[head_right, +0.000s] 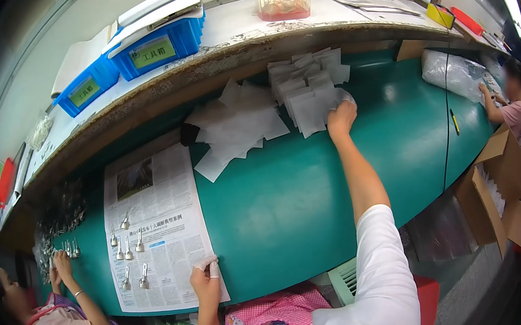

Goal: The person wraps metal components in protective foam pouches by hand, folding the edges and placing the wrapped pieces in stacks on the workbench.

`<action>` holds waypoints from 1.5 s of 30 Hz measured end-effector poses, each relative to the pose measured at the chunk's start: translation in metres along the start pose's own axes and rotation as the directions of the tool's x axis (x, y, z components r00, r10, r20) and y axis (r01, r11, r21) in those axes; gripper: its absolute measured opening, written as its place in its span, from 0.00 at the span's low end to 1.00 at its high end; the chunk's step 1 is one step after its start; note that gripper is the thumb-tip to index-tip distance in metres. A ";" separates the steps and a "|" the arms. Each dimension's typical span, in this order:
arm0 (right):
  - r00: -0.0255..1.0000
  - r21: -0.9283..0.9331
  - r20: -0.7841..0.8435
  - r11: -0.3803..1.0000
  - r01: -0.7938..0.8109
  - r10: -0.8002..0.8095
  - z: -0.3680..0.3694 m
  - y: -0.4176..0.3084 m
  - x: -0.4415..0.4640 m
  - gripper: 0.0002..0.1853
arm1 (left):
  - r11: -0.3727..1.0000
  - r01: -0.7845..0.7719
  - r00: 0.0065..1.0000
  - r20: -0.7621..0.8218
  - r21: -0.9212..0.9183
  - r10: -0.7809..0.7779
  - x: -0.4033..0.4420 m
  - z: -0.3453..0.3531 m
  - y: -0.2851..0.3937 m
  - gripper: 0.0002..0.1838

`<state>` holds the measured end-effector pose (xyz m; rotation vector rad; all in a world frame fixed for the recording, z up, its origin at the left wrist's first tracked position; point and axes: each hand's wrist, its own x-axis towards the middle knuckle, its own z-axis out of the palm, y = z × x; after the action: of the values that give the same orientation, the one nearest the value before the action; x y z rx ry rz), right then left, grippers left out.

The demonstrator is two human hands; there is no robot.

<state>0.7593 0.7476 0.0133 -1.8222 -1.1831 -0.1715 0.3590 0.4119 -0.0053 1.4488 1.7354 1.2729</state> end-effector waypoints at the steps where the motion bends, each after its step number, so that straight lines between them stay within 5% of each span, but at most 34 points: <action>1: 0.955 -0.034 -0.010 0.954 0.297 -0.298 0.007 -0.002 -0.002 0.25 | 1.000 -0.001 1.000 0.000 -0.004 0.001 0.000 0.000 0.000 0.09; 3: 0.773 0.097 -0.115 0.768 0.634 -0.624 0.021 -0.024 -0.018 0.17 | 1.000 -0.005 1.000 0.002 -0.011 0.005 0.000 0.000 0.000 0.09; 5: 0.690 0.112 -0.024 0.684 0.721 -0.724 0.017 -0.062 -0.040 0.15 | 1.000 0.003 1.000 0.012 0.012 -0.004 -0.001 -0.001 -0.001 0.09; 8: 0.699 0.182 0.367 0.785 0.593 -0.613 0.034 -0.078 -0.069 0.16 | 1.000 -0.020 1.000 0.003 0.002 0.020 -0.001 0.000 -0.006 0.09; 11: 0.709 0.016 0.501 0.825 0.565 -0.496 0.040 -0.080 -0.089 0.18 | 0.999 -0.048 0.998 -0.035 -0.015 0.047 -0.001 0.001 -0.008 0.08; 19: 0.728 0.133 0.563 0.913 0.387 -0.391 0.028 -0.066 -0.086 0.11 | 0.995 -0.093 0.994 -0.064 -0.031 0.091 -0.001 0.001 -0.014 0.07; 22: 0.709 0.148 0.476 0.842 0.518 -0.520 0.017 -0.061 -0.096 0.10 | 0.994 -0.109 0.993 -0.055 -0.014 0.108 -0.001 0.001 -0.016 0.07; 28: 0.716 -0.021 0.568 0.862 0.506 -0.407 -0.004 -0.065 -0.112 0.13 | 0.991 -0.134 0.989 -0.054 0.022 0.135 -0.001 0.000 -0.015 0.08; 31: 0.739 -0.054 0.592 0.898 0.436 -0.323 -0.014 -0.077 -0.121 0.12 | 0.986 -0.165 0.985 -0.057 0.025 0.166 -0.002 -0.001 -0.016 0.08; 35: 0.653 0.270 0.637 0.912 0.308 -0.409 -0.035 -0.123 -0.143 0.12 | 0.992 -0.125 0.992 -0.026 0.008 0.125 -0.002 -0.002 -0.017 0.10; 37: 0.596 0.431 0.642 0.870 0.241 -0.483 -0.047 -0.156 -0.163 0.13 | 0.975 -0.035 0.999 -0.006 -0.218 0.034 0.002 0.001 -0.026 0.11; 39: 0.498 0.511 0.695 0.844 0.164 -0.518 -0.062 -0.190 -0.188 0.15 | 0.881 0.120 0.992 0.094 -0.458 -0.086 0.010 -0.004 -0.021 0.16; 45: 0.079 0.449 0.882 0.775 -0.445 -0.465 -0.079 -0.250 -0.251 0.13 | 0.827 0.013 0.923 -0.312 -0.563 -0.227 0.045 -0.026 -0.006 0.21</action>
<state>0.4592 0.5527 0.0747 -1.0292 -1.8148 1.6978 0.3215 0.4467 0.0076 0.7823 1.4532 1.8695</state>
